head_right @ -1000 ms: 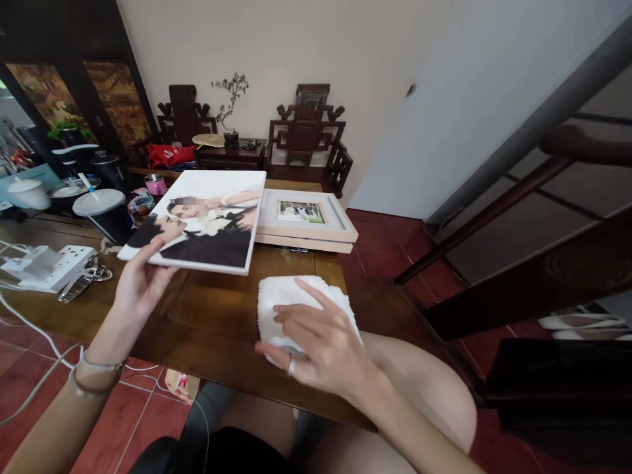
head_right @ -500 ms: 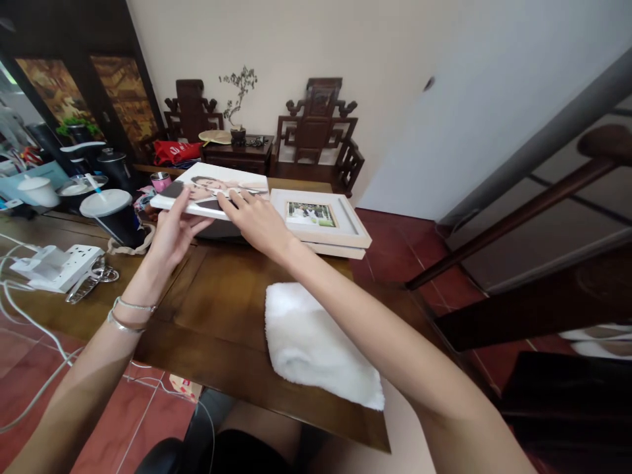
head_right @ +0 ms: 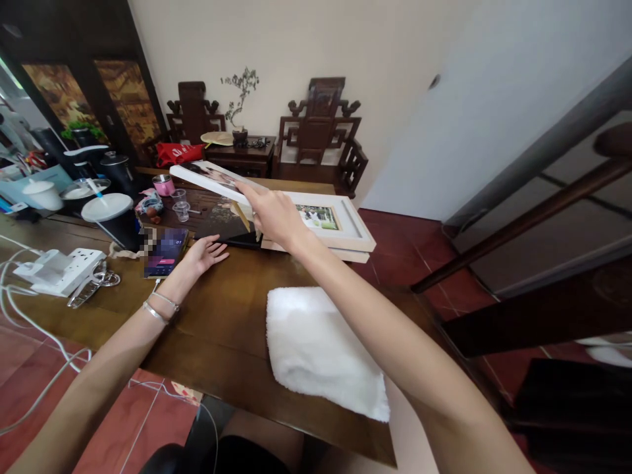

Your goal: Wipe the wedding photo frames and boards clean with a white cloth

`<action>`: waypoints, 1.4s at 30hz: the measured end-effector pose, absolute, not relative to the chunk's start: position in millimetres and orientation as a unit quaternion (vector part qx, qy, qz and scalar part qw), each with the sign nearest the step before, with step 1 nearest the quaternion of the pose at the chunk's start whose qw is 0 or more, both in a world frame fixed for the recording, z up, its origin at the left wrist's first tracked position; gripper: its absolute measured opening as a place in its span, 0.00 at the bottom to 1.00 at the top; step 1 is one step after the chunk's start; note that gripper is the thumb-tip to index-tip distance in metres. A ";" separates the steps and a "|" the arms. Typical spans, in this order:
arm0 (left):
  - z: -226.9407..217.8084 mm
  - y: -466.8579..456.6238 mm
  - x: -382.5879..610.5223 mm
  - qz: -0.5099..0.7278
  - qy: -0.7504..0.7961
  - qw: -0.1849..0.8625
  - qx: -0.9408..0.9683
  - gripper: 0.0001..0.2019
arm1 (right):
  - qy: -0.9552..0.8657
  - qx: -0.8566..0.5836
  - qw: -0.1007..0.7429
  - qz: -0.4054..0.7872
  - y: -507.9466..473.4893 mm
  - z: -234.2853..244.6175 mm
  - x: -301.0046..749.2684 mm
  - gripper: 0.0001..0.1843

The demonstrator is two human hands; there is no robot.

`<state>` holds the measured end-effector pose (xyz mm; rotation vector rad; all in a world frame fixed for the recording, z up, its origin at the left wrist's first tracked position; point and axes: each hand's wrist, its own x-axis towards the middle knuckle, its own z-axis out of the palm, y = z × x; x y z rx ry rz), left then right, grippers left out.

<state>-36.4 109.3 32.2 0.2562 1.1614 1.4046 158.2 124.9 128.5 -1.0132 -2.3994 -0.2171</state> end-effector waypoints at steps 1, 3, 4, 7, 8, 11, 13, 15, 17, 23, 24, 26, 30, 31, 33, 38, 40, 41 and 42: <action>35.5 111.5 -33.9 0.618 0.500 0.600 0.092 0.07 | -0.885 -0.373 0.266 -0.079 125.2 128.4 159.9 0.38; 41.0 114.3 -30.5 0.643 0.492 0.583 0.062 0.09 | -0.884 -0.372 0.274 -0.077 125.6 128.9 163.7 0.38; 42.8 115.4 -29.7 0.655 0.488 0.575 0.055 0.09 | -0.882 -0.372 0.278 -0.076 125.8 129.6 165.6 0.38; 44.9 118.2 -30.3 0.656 0.465 0.590 0.075 0.08 | -0.880 -0.370 0.289 -0.076 125.5 132.2 170.9 0.39; 45.1 118.8 -30.8 0.647 0.455 0.605 0.088 0.08 | -0.879 -0.367 0.293 -0.077 125.2 133.3 172.2 0.39; 48.4 118.6 -31.5 0.624 0.456 0.624 0.114 0.06 | -0.877 -0.359 0.308 -0.080 123.3 137.4 174.5 0.39; 54.9 115.5 -31.1 0.613 0.479 0.617 0.116 0.06 | -0.877 -0.356 0.311 -0.082 121.3 140.6 175.1 0.40; 65.3 109.1 -31.0 0.614 0.492 0.606 0.113 0.09 | -0.879 -0.354 0.308 -0.085 119.1 143.7 175.7 0.41; 77.7 98.6 -31.7 0.631 0.493 0.589 0.109 0.10 | -0.880 -0.352 0.306 -0.089 117.1 146.1 176.6 0.41; 104.1 37.5 -38.5 0.663 0.482 0.560 0.118 0.11 | -0.884 -0.350 0.293 -0.102 114.3 150.8 178.7 0.43; 105.5 23.7 -40.2 0.674 0.481 0.549 0.117 0.12 | -0.886 -0.349 0.288 -0.105 114.3 151.8 178.0 0.43; 105.5 -5.8 -44.2 0.692 0.481 0.526 0.116 0.14 | -0.891 -0.342 0.276 -0.109 114.4 153.8 174.8 0.42; 97.1 -69.2 -52.2 0.685 0.512 0.507 0.108 0.18 | -0.900 -0.347 0.236 -0.120 115.8 154.1 160.2 0.39; 93.7 -85.3 -53.1 0.678 0.527 0.501 0.103 0.19 | -0.901 -0.352 0.222 -0.124 116.6 152.5 155.5 0.39; 85.7 -116.5 -52.5 0.667 0.554 0.490 0.090 0.23 | -0.902 -0.360 0.196 -0.134 119.2 147.0 146.5 0.38; 62.4 -176.8 -41.3 0.615 0.616 0.489 0.051 0.34 | -0.915 -0.349 0.135 -0.151 130.6 128.0 130.6 0.35; 53.7 -189.5 -37.2 0.590 0.638 0.495 0.032 0.37 | -0.918 -0.347 0.113 -0.154 134.4 121.4 126.2 0.34; 49.9 -193.4 -35.8 0.583 0.640 0.500 0.026 0.38 | -0.919 -0.347 0.107 -0.155 135.6 118.3 124.0 0.33; 46.5 -195.9 -34.8 0.577 0.640 0.507 0.021 0.39 | -0.919 -0.348 0.102 -0.154 136.3 115.3 121.8 0.33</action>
